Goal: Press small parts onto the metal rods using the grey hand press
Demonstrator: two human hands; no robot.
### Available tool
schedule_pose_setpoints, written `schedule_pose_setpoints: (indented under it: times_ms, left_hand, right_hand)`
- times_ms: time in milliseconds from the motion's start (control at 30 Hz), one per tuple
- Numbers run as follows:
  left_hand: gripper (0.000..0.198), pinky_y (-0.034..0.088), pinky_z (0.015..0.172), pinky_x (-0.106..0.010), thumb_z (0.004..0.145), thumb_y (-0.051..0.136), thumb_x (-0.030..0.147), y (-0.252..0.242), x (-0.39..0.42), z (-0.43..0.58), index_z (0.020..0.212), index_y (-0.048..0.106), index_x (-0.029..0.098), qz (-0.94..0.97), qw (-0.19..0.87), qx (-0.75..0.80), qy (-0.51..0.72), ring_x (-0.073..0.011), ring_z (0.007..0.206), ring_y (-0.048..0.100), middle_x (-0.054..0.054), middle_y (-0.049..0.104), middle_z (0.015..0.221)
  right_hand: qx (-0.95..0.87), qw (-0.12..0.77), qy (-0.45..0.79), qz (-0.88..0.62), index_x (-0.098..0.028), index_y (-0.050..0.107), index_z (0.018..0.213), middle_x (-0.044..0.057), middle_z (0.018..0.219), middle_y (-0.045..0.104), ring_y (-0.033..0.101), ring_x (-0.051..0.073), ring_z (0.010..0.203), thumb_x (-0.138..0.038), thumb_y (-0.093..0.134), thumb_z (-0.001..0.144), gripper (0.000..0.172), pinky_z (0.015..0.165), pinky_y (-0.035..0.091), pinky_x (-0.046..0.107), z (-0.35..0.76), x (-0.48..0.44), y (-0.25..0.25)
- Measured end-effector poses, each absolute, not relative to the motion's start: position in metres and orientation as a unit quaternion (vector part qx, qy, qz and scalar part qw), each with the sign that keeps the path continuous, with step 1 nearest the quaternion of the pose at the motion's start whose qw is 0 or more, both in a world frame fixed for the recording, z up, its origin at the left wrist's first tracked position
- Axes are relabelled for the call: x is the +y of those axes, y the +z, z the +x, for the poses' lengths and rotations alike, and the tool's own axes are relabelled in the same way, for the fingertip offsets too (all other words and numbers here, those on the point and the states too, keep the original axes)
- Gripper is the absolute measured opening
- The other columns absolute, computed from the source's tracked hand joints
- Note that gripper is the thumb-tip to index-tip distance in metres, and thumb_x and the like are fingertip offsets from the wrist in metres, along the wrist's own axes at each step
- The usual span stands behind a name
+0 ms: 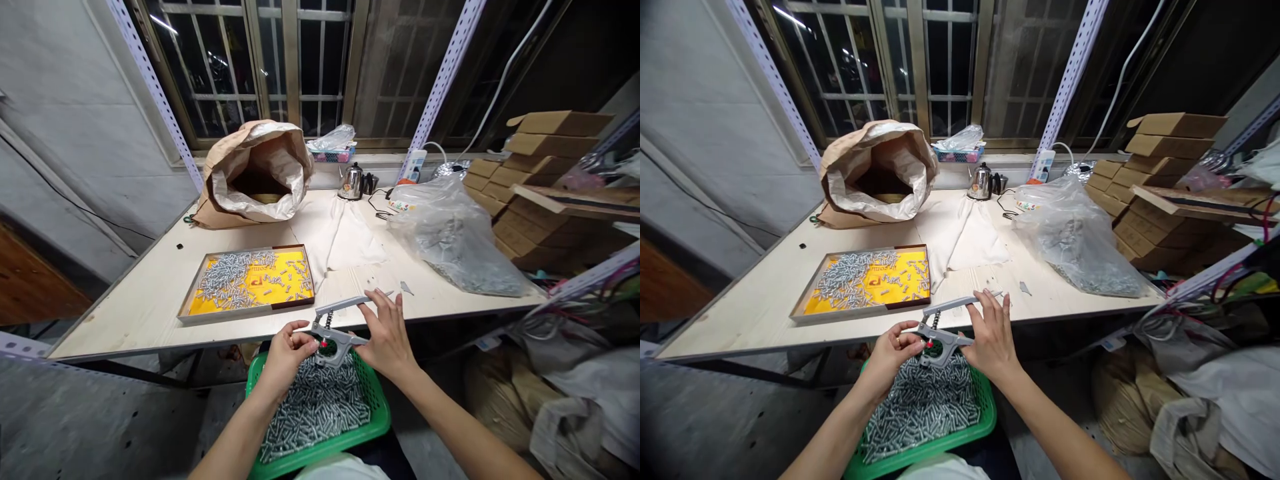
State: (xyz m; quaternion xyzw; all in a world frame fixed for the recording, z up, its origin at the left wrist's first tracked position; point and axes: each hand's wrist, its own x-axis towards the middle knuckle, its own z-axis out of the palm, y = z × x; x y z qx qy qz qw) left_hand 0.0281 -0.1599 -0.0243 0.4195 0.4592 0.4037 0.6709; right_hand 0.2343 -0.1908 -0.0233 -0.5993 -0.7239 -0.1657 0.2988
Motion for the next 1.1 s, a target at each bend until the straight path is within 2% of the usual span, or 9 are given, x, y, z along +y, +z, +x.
schedule_pose_setpoints:
  times_ms: [267,467,600,867,1100]
  left_hand:
    - [0.059,0.040,0.064,-0.026,0.061,0.074,0.025,-0.025,-0.165,0.022,0.111,0.044,0.015,0.502,0.641,0.466,0.347,-0.0146,0.063,0.059,0.002,0.064,0.064]
    - [0.053,0.041,0.064,-0.027,0.064,0.065,0.016,-0.017,-0.166,0.020,0.114,0.045,0.015,0.587,0.581,0.491,0.278,-0.0167,0.064,0.059,0.003,0.062,0.062]
    - [0.059,0.042,0.068,-0.027,0.065,0.064,0.015,-0.017,-0.166,0.017,0.120,0.045,0.015,0.633,0.553,0.484,0.243,-0.0180,0.067,0.061,0.001,0.066,0.065]
    - [0.062,0.042,0.068,-0.027,0.064,0.067,0.016,-0.016,-0.168,0.017,0.122,0.045,0.015,0.616,0.586,0.468,0.239,-0.0190,0.069,0.062,-0.001,0.067,0.068]
    - [0.062,0.041,0.066,-0.027,0.063,0.070,0.021,-0.010,-0.171,0.016,0.118,0.043,0.016,0.568,0.630,0.459,0.264,-0.0174,0.067,0.059,0.001,0.064,0.066]
  right_hand:
    - [-0.717,0.276,-0.151,-0.622,-0.010,0.047,0.118,0.019,0.135,0.041,0.027,0.032,0.134,-0.021,0.053,0.071,0.049,0.111,0.007,0.062,0.225,-0.196,-0.030]
    - [-0.720,0.267,-0.143,-0.625,-0.010,0.044,0.120,0.021,0.140,0.037,0.022,0.033,0.137,-0.019,0.051,0.070,0.051,0.110,0.004,0.064,0.217,-0.200,-0.036]
    - [-0.724,0.253,-0.134,-0.627,-0.009,0.042,0.122,0.021,0.144,0.032,0.017,0.032,0.139,-0.019,0.051,0.070,0.054,0.110,0.003,0.063,0.215,-0.204,-0.038]
    - [-0.722,0.249,-0.122,-0.634,-0.007,0.037,0.127,0.023,0.148,0.022,0.011,0.034,0.140,-0.020,0.052,0.069,0.061,0.109,0.004,0.065,0.216,-0.207,-0.035]
    - [-0.716,0.269,-0.136,-0.629,-0.009,0.036,0.128,0.021,0.145,0.029,0.015,0.034,0.139,-0.018,0.049,0.072,0.058,0.108,0.004,0.067,0.215,-0.206,-0.029]
